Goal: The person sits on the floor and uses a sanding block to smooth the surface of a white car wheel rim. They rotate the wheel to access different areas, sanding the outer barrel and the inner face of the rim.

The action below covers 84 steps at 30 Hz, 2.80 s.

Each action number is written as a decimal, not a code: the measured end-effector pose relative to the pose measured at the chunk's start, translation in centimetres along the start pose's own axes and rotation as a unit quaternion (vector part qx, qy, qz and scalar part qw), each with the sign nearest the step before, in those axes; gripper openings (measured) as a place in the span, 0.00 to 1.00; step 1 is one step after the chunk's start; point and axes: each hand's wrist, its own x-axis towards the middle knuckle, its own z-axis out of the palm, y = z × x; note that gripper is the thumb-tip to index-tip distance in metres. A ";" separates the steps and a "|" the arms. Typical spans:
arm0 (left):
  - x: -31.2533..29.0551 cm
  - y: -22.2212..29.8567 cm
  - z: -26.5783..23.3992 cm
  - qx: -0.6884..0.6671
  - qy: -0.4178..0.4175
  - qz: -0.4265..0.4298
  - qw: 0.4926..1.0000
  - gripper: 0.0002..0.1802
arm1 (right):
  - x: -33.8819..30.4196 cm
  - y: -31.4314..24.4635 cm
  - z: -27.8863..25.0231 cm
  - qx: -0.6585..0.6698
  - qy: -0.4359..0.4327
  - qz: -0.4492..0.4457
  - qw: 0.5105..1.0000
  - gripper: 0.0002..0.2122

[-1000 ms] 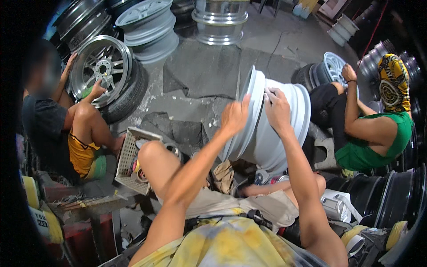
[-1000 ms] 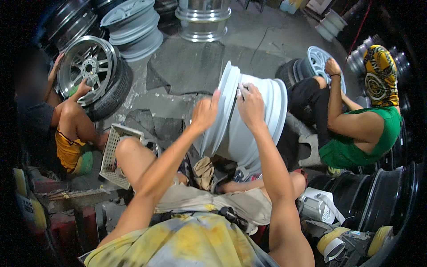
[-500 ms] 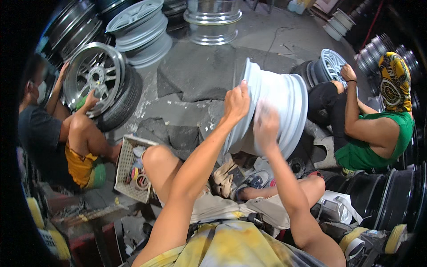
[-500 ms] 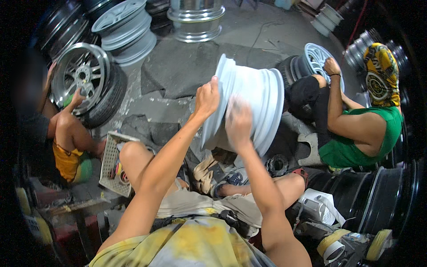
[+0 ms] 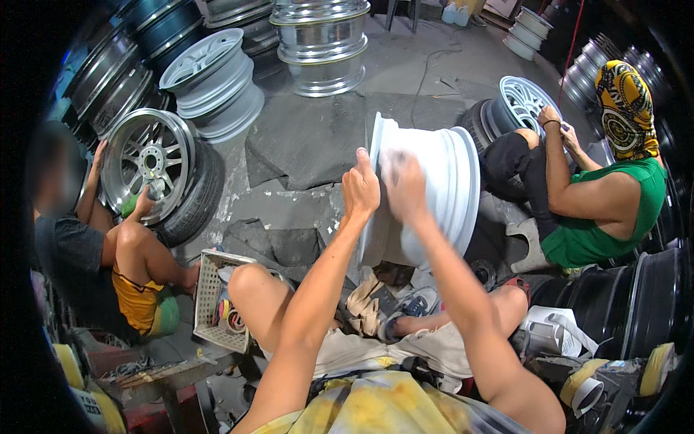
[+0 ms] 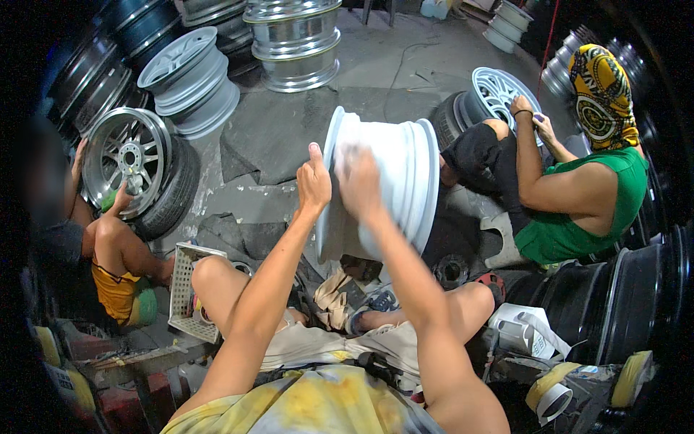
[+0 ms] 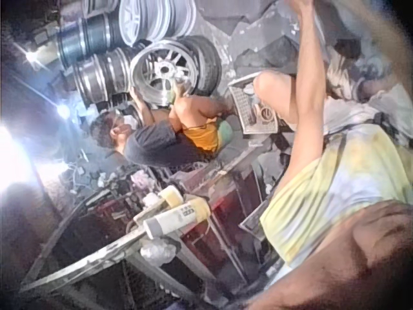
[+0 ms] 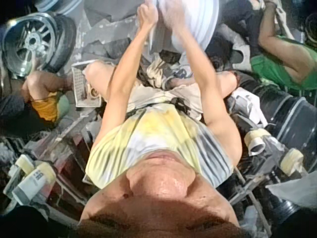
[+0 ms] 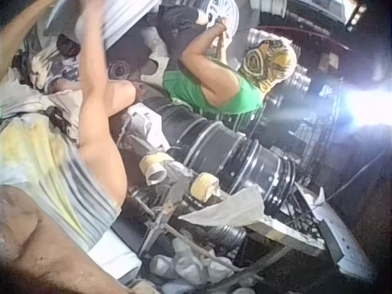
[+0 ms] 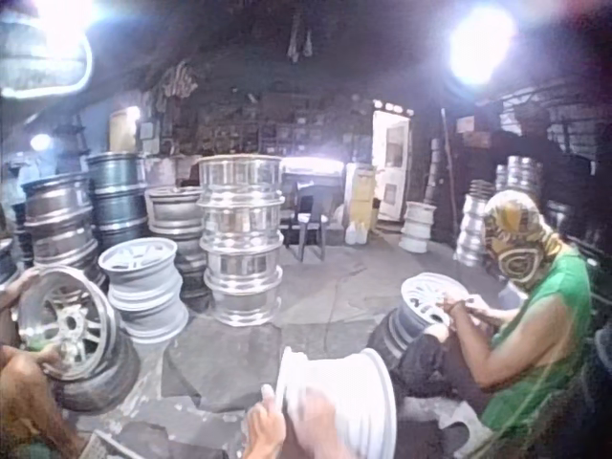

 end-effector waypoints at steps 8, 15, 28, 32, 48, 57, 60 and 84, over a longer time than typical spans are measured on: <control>-4.4 -0.7 -1.0 -0.043 -0.017 -0.012 0.999 0.44 | -0.2 0.7 -0.2 0.011 -0.016 -0.042 0.999 0.07; -4.3 -0.3 -0.5 -0.042 -0.009 -0.004 0.999 0.46 | 9.3 9.7 3.8 0.002 -0.117 0.080 0.990 0.13; -6.4 0.0 0.1 -0.077 0.011 0.034 0.996 0.42 | 6.9 7.2 0.1 -0.024 -0.033 0.123 0.992 0.11; -4.2 0.4 -0.3 -0.049 0.011 0.030 0.998 0.45 | 6.2 5.3 1.4 -0.049 -0.019 0.191 0.980 0.12; -3.5 -0.3 0.3 -0.075 0.057 0.039 0.995 0.46 | 6.8 5.4 2.4 0.128 -0.016 0.153 0.980 0.10; -7.0 -3.4 -2.3 -0.121 -0.001 0.021 0.992 0.37 | 3.0 -0.9 2.3 0.063 -0.009 0.093 0.994 0.12; -10.1 -2.3 -1.5 -0.107 -0.012 0.059 0.992 0.35 | 10.2 10.2 4.8 -0.024 -0.084 0.178 0.980 0.16; -9.6 -3.2 -2.4 -0.099 -0.009 0.036 0.994 0.35 | 9.5 5.8 4.6 -0.013 -0.090 0.095 0.991 0.14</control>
